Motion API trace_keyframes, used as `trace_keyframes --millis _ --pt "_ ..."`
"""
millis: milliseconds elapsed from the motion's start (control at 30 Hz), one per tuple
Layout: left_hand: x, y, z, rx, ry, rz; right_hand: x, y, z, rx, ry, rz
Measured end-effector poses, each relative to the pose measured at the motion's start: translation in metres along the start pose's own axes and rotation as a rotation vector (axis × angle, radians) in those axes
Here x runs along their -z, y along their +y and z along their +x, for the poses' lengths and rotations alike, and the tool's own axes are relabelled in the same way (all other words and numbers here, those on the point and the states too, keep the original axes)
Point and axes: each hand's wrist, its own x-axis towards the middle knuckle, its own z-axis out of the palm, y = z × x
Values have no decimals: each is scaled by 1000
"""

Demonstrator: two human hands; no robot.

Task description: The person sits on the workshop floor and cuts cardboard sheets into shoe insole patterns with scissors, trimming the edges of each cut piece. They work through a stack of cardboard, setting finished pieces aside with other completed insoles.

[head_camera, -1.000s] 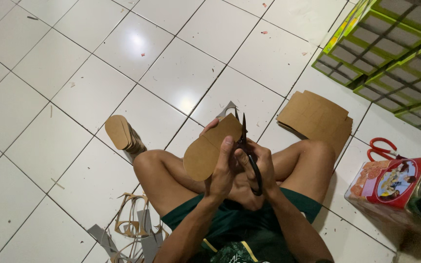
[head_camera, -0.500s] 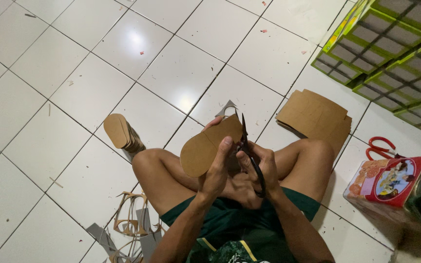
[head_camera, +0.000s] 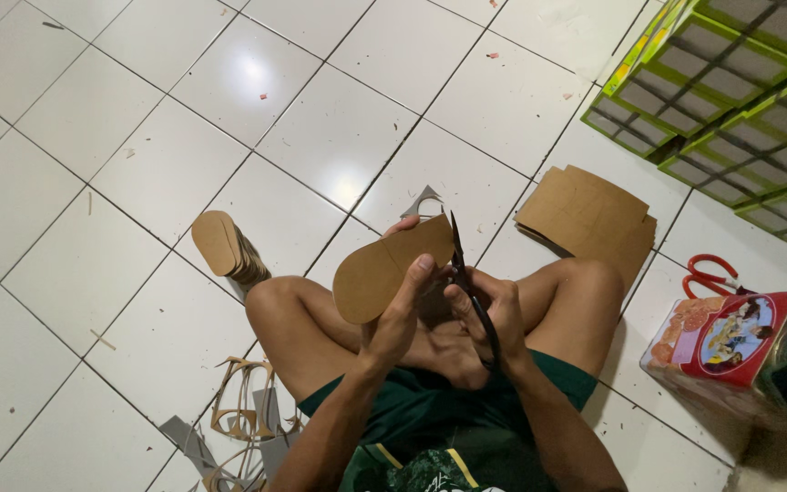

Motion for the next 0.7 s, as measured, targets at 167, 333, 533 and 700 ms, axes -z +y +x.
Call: trace_keyframes --millis 167,333,533,700 --pt "1 7 0 48 -18 16 1 -3 -2 -4 5 21" --pt "6 10 3 94 -33 -36 3 -8 -2 -16 -2 -32" --pt "6 -5 5 131 40 -217 -4 -10 -4 -121 36 13" --pt "4 -27 5 75 220 -239 -6 -5 -1 -33 -17 -42"
